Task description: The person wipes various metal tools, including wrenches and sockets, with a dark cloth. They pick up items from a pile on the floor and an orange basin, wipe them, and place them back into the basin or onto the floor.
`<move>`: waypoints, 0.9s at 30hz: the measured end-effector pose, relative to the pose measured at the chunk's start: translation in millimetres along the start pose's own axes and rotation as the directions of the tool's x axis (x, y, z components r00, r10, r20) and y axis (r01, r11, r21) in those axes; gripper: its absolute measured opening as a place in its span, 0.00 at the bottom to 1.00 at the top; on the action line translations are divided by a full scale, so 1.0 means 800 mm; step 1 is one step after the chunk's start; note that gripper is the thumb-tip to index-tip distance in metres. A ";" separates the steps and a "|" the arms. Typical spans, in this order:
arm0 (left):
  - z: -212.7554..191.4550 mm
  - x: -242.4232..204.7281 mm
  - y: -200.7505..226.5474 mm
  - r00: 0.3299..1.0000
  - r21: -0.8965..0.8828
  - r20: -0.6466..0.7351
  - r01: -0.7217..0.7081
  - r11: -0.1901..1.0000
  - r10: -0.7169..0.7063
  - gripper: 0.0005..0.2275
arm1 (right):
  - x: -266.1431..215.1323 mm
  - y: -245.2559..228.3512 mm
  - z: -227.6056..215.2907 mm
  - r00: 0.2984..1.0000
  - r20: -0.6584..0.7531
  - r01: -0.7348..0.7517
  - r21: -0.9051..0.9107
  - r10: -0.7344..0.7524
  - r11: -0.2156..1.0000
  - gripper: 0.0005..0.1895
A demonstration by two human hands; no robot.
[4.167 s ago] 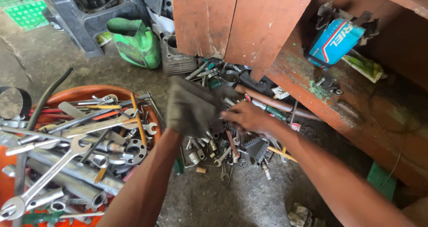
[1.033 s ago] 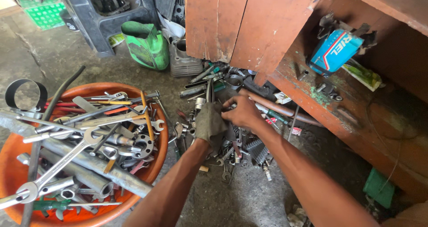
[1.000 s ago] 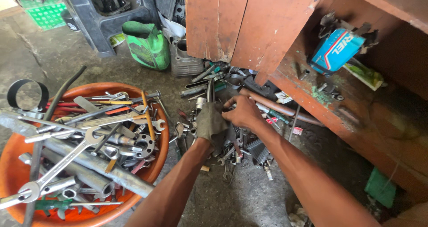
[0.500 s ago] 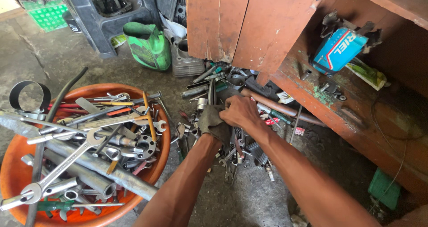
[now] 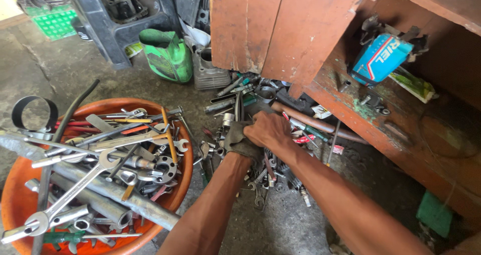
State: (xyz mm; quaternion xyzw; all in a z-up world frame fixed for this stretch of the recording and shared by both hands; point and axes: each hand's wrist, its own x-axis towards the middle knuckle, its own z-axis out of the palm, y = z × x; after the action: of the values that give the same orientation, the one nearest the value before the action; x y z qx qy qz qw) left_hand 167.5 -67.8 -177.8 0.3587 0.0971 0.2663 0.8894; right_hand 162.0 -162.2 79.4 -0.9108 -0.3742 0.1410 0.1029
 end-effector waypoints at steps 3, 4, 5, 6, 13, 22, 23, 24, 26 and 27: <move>-0.023 0.015 -0.015 0.998 -0.229 0.061 0.025 0.973 -0.012 0.11 | 0.003 -0.001 0.001 1.000 -0.023 0.009 0.005 -0.009 1.000 0.26; -0.025 0.017 -0.017 0.992 -0.026 0.111 -0.063 0.998 0.065 0.10 | 0.003 -0.002 0.002 0.999 -0.042 0.014 0.017 -0.013 1.000 0.26; -0.024 0.017 -0.015 0.992 -0.143 0.106 -0.053 0.988 0.068 0.09 | 0.003 -0.003 0.003 0.998 -0.061 0.020 0.029 -0.018 0.999 0.26; -0.020 0.015 -0.013 0.993 -0.259 0.099 -0.041 0.965 0.069 0.09 | 0.002 -0.003 0.003 0.998 -0.065 0.025 0.028 -0.023 0.999 0.26; 0.002 0.003 0.018 0.992 -0.328 -0.020 0.113 0.938 -0.127 0.11 | -0.006 -0.008 -0.012 0.999 -0.027 0.019 0.015 -0.018 1.000 0.21; 0.015 0.006 0.037 0.997 0.801 0.027 -0.068 0.594 0.078 0.09 | 0.009 0.003 -0.004 0.998 -0.057 -0.006 0.120 0.013 0.993 0.25; 0.026 0.002 0.044 0.995 0.836 0.022 -0.070 0.545 0.093 0.09 | 0.008 0.003 -0.003 0.997 -0.069 -0.014 0.133 0.023 0.991 0.26; 0.038 -0.002 0.052 0.994 0.855 0.017 -0.071 0.513 0.110 0.08 | 0.007 0.001 -0.003 0.997 -0.072 -0.027 0.145 0.038 0.989 0.26; 0.061 -0.015 0.073 0.991 0.900 0.020 -0.076 0.430 0.134 0.06 | 0.003 -0.004 -0.008 0.994 -0.079 -0.056 0.171 0.070 0.984 0.26; 0.069 -0.022 0.090 0.990 0.916 0.016 -0.071 0.394 0.142 0.06 | -0.001 -0.007 -0.012 0.993 -0.114 -0.003 0.138 0.019 0.990 0.25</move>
State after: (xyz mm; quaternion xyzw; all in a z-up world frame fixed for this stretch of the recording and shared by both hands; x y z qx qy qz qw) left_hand 143.7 -66.3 -88.0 0.7831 0.2324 0.2373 0.5257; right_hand 161.0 -159.5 89.9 -0.9102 -0.3519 0.1142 0.1861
